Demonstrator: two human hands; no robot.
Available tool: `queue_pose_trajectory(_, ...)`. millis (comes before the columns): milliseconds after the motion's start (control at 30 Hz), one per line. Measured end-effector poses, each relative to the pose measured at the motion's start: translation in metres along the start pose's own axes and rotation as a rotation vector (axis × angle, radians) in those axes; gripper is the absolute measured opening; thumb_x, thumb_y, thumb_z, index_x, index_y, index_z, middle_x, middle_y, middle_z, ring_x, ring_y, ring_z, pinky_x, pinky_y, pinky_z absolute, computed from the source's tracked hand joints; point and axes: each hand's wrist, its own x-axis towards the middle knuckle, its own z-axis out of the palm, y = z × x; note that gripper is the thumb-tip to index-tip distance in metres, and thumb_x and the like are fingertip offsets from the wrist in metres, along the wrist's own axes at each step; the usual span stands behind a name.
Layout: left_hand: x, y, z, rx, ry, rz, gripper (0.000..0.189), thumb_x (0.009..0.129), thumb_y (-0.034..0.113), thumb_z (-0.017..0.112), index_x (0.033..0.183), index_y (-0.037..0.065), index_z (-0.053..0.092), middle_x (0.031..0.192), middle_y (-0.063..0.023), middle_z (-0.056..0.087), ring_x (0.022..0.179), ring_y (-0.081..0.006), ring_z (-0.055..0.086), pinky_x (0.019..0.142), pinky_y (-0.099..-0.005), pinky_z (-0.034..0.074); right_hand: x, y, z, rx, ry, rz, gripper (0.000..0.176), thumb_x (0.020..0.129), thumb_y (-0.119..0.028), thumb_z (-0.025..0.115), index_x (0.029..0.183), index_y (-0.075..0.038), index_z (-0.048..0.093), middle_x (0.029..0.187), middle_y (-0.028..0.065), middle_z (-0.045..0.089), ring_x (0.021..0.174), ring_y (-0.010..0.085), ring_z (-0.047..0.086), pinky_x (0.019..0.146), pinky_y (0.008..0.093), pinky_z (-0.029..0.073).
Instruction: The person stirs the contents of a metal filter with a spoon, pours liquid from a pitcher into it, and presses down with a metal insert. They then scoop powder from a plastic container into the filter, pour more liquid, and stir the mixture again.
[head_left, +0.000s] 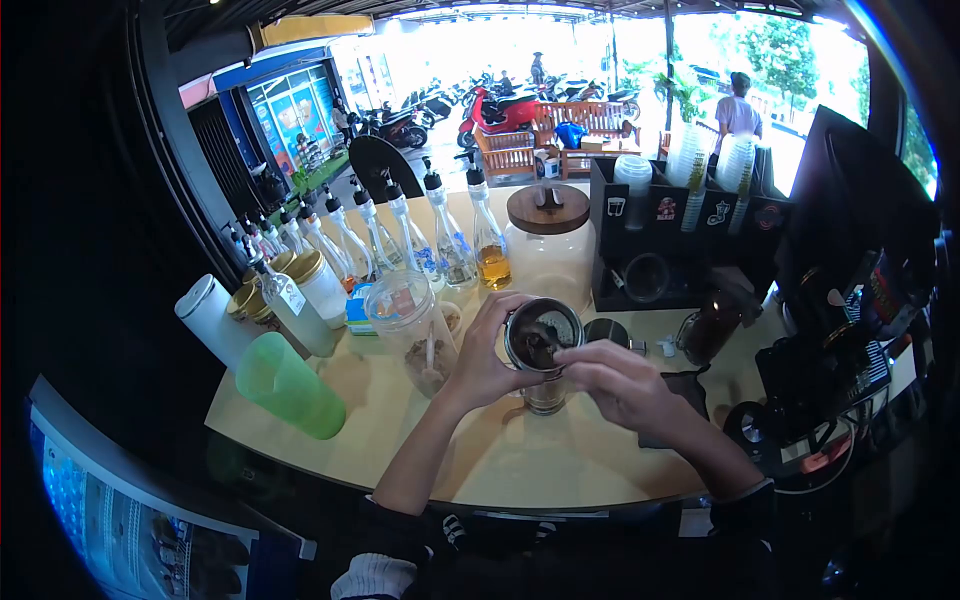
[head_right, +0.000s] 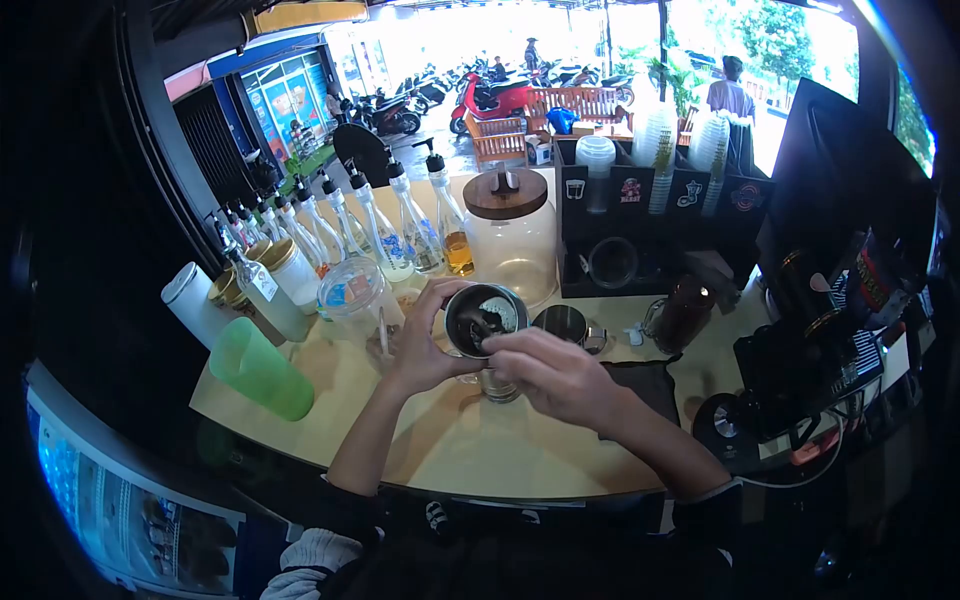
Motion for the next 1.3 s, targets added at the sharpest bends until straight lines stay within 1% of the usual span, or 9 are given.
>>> queue_pose_trajectory(367,0.001,-0.01,-0.004,-0.067,-0.039,0.076,0.079,0.054,0.019,0.088,0.122,0.008,0.049,0.118,-0.0091,0.05,0.116,-0.0281,0.049,0.099,-0.0379,0.039,-0.005,-0.001,0.001,0.099,0.028,0.095,0.014,0.08,0.002,0.065,0.093,0.0,0.059,0.107,0.0147,0.062,0.09,0.0284,0.064,0.076,0.0346,0.053)
queue_pose_trajectory(500,0.001,-0.012,-0.005,-0.052,-0.058,0.059,0.08,0.054,0.018,0.088,0.123,0.01,0.049,0.12,-0.0087,0.048,0.118,-0.0281,0.048,0.1,-0.0387,0.038,-0.006,0.002,-0.006,0.225,0.024,0.225,0.01,0.084,0.0,0.063,0.093,0.0,0.059,0.104,0.0137,0.064,0.09,0.0264,0.066,0.076,0.033,0.054)
queue_pose_trajectory(633,0.0,-0.016,-0.006,-0.057,-0.072,0.09,0.082,0.053,0.016,0.087,0.125,0.012,0.048,0.122,-0.0081,0.047,0.119,-0.028,0.046,0.101,-0.0393,0.036,-0.001,0.002,-0.006,0.139,0.059,0.169,0.01,0.085,0.002,0.06,0.094,0.001,0.06,0.104,0.0127,0.065,0.085,0.0237,0.067,0.072,0.031,0.056)
queue_pose_trajectory(667,0.0,-0.015,-0.006,-0.079,-0.077,0.076,0.083,0.053,0.016,0.086,0.126,0.012,0.047,0.123,-0.0081,0.046,0.119,-0.028,0.046,0.101,-0.0393,0.035,0.0,0.003,-0.007,0.169,0.063,0.235,0.009,0.086,0.001,0.06,0.095,0.001,0.06,0.104,0.0123,0.065,0.085,0.0222,0.067,0.072,0.0307,0.055)
queue_pose_trajectory(967,-0.001,-0.015,-0.007,0.022,-0.1,0.066,0.083,0.054,0.019,0.086,0.127,0.014,0.047,0.123,-0.0071,0.046,0.121,-0.0271,0.044,0.103,-0.0409,0.03,0.001,0.002,-0.012,0.23,0.03,0.291,0.007,0.087,0.0,0.059,0.094,0.001,0.06,0.101,0.0124,0.066,0.085,0.0204,0.067,0.074,0.0301,0.056)
queue_pose_trajectory(1067,-0.002,-0.01,-0.008,0.067,-0.095,0.061,0.083,0.055,0.021,0.086,0.128,0.015,0.047,0.124,-0.0069,0.046,0.122,-0.0267,0.044,0.103,-0.0409,0.029,0.0,0.001,-0.008,0.176,0.029,0.211,0.007,0.087,0.001,0.059,0.094,0.001,0.059,0.1,0.012,0.065,0.085,0.0199,0.067,0.072,0.0291,0.056)
queue_pose_trajectory(1200,0.0,-0.008,-0.008,0.125,-0.069,0.12,0.083,0.054,0.017,0.088,0.125,0.01,0.047,0.122,-0.01,0.048,0.119,-0.0294,0.048,0.101,-0.0402,0.038,0.001,0.0,-0.012,0.214,0.054,0.264,0.008,0.087,0.001,0.059,0.095,0.001,0.059,0.1,0.0116,0.065,0.085,0.0205,0.067,0.071,0.0287,0.056)
queue_pose_trajectory(1267,-0.003,-0.01,-0.006,0.105,-0.089,0.071,0.083,0.056,0.022,0.086,0.128,0.015,0.047,0.124,-0.0067,0.046,0.123,-0.0266,0.043,0.102,-0.0408,0.029,0.0,-0.003,-0.009,0.185,-0.028,0.23,0.008,0.088,0.001,0.058,0.096,0.001,0.058,0.1,0.0116,0.065,0.085,0.0213,0.067,0.071,0.0288,0.056)
queue_pose_trajectory(1300,-0.003,-0.01,-0.006,0.104,-0.089,0.077,0.083,0.056,0.022,0.086,0.128,0.015,0.047,0.124,-0.0067,0.046,0.123,-0.0266,0.043,0.102,-0.0408,0.029,0.001,-0.004,-0.009,0.18,-0.027,0.229,0.008,0.088,0.001,0.058,0.096,0.001,0.058,0.1,0.0116,0.065,0.085,0.0213,0.067,0.071,0.0288,0.056)
